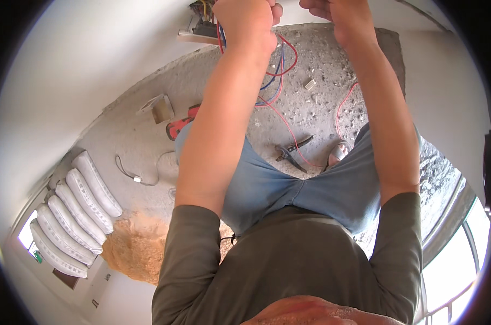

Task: Connecting and installing electrical wires into a wall-mounted outlet box.

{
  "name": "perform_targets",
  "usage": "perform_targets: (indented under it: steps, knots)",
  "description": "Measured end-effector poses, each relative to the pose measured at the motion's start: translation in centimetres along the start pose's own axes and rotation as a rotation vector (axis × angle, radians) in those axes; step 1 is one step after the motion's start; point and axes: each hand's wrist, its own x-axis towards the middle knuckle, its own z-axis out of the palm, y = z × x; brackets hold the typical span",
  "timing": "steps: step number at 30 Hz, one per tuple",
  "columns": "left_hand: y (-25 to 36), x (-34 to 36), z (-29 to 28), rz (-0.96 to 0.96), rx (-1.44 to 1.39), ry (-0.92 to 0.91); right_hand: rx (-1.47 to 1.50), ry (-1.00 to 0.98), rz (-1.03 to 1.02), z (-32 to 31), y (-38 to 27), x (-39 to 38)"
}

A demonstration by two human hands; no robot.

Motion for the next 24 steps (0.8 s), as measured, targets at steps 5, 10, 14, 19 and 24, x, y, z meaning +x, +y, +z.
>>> perform_targets:
  steps: [5,10,14,19,24]
  knots:
    - [1.0,-1.2,0.8,-0.051,0.004,-0.013,0.009,0.013,-0.043,-0.1,0.7,0.0]
    - [1.2,-1.0,0.5,-0.023,0.042,0.025,0.002,0.018,-0.047,-0.1,0.4,0.0]
    - [1.0,-1.8,1.4,-0.013,0.024,0.065,-0.019,0.053,0.001,-0.4,0.0,0.3]
    - [0.9,-1.6,1.6,0.030,0.118,0.018,-0.037,0.050,-0.009,-0.6,-0.4,0.6]
    - [0.8,-1.0,1.6,0.015,0.121,0.020,-0.139,0.065,-0.034,-0.8,-1.0,-0.1]
